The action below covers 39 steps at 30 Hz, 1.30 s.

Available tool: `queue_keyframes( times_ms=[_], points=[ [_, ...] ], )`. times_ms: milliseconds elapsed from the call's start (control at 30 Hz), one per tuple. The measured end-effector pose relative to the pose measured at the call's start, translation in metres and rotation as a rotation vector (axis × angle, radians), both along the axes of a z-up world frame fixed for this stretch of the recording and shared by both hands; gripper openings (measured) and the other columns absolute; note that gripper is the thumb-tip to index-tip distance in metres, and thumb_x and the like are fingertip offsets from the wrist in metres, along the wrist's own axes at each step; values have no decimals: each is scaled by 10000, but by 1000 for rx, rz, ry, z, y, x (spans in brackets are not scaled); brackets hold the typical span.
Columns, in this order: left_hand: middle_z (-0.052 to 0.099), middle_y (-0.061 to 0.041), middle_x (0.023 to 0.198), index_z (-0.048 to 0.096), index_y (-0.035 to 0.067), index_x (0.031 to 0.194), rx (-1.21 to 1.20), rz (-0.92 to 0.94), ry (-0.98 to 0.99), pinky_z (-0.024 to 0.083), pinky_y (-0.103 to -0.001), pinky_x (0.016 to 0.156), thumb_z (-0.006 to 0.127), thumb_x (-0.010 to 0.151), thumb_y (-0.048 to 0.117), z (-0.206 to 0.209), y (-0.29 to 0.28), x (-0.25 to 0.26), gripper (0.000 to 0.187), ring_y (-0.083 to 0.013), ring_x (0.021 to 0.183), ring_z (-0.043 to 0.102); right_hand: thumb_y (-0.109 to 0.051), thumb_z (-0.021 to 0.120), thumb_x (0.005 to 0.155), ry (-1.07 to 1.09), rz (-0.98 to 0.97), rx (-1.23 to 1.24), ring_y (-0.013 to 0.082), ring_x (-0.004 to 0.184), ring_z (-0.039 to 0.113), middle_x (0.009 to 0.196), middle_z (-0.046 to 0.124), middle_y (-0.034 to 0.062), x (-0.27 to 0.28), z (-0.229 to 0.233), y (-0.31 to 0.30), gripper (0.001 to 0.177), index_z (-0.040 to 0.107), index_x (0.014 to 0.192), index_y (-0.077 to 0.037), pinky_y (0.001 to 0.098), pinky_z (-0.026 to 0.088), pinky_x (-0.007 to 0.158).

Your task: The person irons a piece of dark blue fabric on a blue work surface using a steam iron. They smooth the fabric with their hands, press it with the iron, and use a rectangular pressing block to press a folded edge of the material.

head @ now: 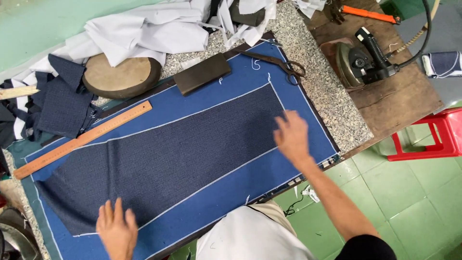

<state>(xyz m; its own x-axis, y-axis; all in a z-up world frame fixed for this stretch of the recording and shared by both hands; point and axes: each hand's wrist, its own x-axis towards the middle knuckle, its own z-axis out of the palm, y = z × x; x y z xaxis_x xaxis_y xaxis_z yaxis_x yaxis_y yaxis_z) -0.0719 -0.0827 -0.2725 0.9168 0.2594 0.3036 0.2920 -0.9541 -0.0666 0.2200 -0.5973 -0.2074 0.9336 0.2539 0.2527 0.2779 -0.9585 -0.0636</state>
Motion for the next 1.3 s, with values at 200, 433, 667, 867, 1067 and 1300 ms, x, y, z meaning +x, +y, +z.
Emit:
queue_keyframes(
  times_ms=[200, 433, 667, 867, 1067, 1300],
  points=[
    [510, -306, 1565, 584, -15, 1479, -183, -65, -135, 312, -622, 1191, 547, 1039, 328, 3, -101, 108, 560, -500, 1484, 412, -505, 300, 1077, 66, 437, 372, 477, 1405, 436, 1502, 458, 288, -36, -66, 78, 606, 567, 1350, -35, 641, 390, 1093],
    [420, -204, 1644, 519, 100, 1535, -268, -52, 71, 194, -565, 1265, 380, 1055, 486, -26, -121, 131, 631, -418, 1551, 309, -512, 396, 1041, -12, 170, 174, 349, 1323, 564, 1416, 607, 137, 13, -43, -32, 525, 652, 1294, -131, 601, 461, 1031],
    [457, -209, 1632, 548, 85, 1522, -207, -48, 63, 230, -554, 1269, 376, 1059, 477, -25, -123, 128, 631, -412, 1551, 342, 30, 767, 777, -237, -102, 12, 324, 1234, 533, 1354, 529, 188, 98, -14, -179, 538, 576, 1269, -73, 499, 519, 956],
    [441, -196, 1645, 527, 110, 1527, -230, -42, 66, 237, -560, 1268, 403, 1033, 477, -27, -122, 129, 628, -410, 1554, 340, -220, 794, 824, -67, -252, -215, 462, 1462, 350, 1638, 338, 282, 206, -38, -275, 821, 515, 1558, 21, 591, 356, 1092],
    [487, -161, 1608, 583, 129, 1471, -174, -23, 0, 287, -512, 1256, 537, 984, 423, -17, -129, 138, 570, -386, 1513, 411, -292, 769, 889, 429, -404, -190, 537, 1050, 705, 1234, 711, 304, 283, 10, -290, 558, 605, 1373, -67, 619, 568, 781],
    [447, -125, 1614, 526, 167, 1501, -221, 39, 36, 250, -497, 1260, 463, 1004, 500, -13, -126, 137, 602, -343, 1517, 371, -329, 769, 1022, 503, -222, 81, 545, 931, 699, 1001, 744, 365, 344, -72, -362, 477, 666, 1185, 108, 598, 513, 745]
  ],
)
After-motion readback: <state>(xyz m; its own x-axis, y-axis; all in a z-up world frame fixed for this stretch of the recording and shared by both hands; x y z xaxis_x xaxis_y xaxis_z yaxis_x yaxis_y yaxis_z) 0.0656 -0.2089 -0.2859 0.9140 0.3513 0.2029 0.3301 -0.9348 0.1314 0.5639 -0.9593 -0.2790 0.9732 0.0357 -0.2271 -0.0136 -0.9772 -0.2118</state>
